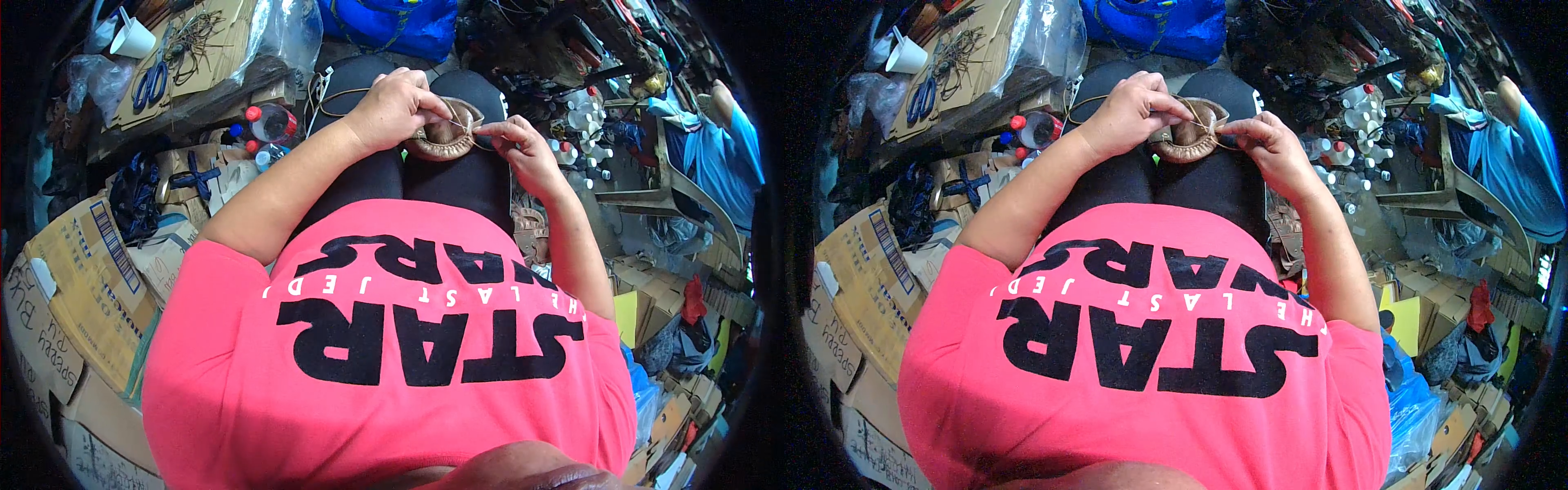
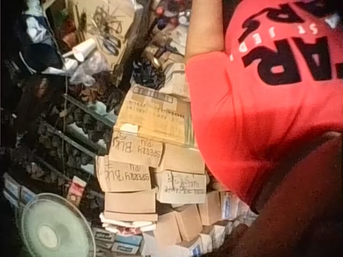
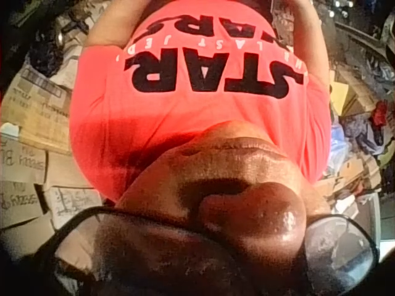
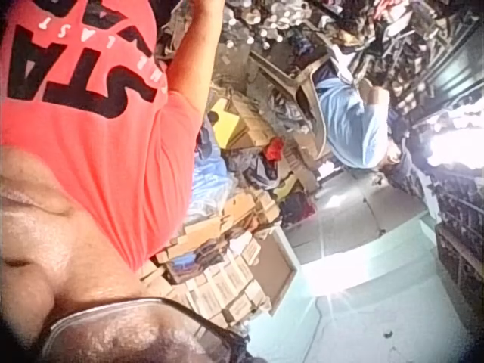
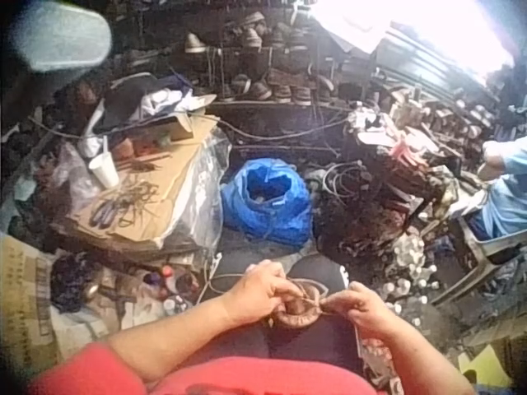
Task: Stitching a leather shoe component by hand.
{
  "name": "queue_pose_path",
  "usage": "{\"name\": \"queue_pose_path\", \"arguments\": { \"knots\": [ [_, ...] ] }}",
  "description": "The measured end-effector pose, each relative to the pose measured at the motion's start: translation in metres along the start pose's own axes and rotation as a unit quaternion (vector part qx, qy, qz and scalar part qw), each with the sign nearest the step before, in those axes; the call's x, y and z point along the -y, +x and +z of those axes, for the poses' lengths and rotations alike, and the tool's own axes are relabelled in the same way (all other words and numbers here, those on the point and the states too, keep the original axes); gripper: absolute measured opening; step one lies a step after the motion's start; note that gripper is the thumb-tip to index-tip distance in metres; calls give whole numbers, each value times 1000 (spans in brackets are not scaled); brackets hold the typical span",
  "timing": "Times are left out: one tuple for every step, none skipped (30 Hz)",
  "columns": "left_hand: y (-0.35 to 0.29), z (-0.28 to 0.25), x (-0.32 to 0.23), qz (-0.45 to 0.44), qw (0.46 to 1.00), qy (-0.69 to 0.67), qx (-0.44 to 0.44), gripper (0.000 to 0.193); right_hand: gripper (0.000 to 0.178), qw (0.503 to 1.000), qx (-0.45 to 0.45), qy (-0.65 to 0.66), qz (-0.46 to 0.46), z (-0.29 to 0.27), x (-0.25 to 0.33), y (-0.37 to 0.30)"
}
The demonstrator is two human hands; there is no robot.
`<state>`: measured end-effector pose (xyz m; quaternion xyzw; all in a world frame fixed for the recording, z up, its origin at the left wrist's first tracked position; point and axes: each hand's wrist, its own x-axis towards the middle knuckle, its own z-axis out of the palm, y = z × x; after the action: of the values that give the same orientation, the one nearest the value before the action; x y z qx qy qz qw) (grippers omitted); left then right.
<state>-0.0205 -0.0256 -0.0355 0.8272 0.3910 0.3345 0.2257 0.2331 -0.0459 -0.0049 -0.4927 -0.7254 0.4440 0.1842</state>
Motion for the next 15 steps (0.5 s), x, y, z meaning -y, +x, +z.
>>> {"name": "queue_pose_path", "arguments": {
  "knots": [
    [0, 1, 1, -20, 1000, -6, 19, 14, 30, 1000, 0, 0, 0, -1, 0, 1],
    [-1, 0, 2, -41, 998, -12, 37, 14, 30, 1000, 6, -3, 0, -2, 0, 3],
    [-1, 0, 2, -42, 998, -11, 37, 14, 30, 1000, 11, -5, 1, -3, 0, 3],
    [-1, 1, 1, -42, 998, -6, 44, 14, 30, 1000, 12, -5, 0, -3, 1, 4],
    [-1, 1, 2, -41, 998, -2, 50, 14, 30, 1000, 10, -2, 2, -3, 1, 4],
    [0, 1, 1, -40, 998, -2, 50, 14, 30, 1000, 9, 0, 3, -3, 2, 4],
    [0, 1, 1, -39, 998, -4, 50, 13, 30, 1000, 9, 0, 3, -3, 1, 5],
    [-1, 1, 0, -38, 998, -6, 50, 13, 31, 1000, 9, 4, 1, -3, 0, 5],
    [-1, 1, 0, -38, 998, -6, 50, 13, 31, 1000, 9, 9, 0, -3, 0, 5],
    [-1, 0, 0, -36, 998, 0, 50, 13, 31, 1000, 9, 9, 0, -3, 1, 5],
    [-1, 0, -1, -34, 998, 5, 50, 13, 31, 1000, 13, 3, 6, -4, 2, 5],
    [0, -1, -1, -34, 998, 4, 50, 13, 32, 1000, 16, -2, 12, -5, 3, 5],
    [1, -2, -2, -33, 998, 11, 52, 13, 32, 1000, 16, -3, 12, -5, 4, 5],
    [1, -2, -3, -32, 998, 18, 54, 13, 32, 1000, 16, -8, 13, -5, 4, 5],
    [2, -2, -4, -32, 998, 18, 54, 13, 32, 1000, 16, -13, 14, -5, 4, 5]
  ]
}}
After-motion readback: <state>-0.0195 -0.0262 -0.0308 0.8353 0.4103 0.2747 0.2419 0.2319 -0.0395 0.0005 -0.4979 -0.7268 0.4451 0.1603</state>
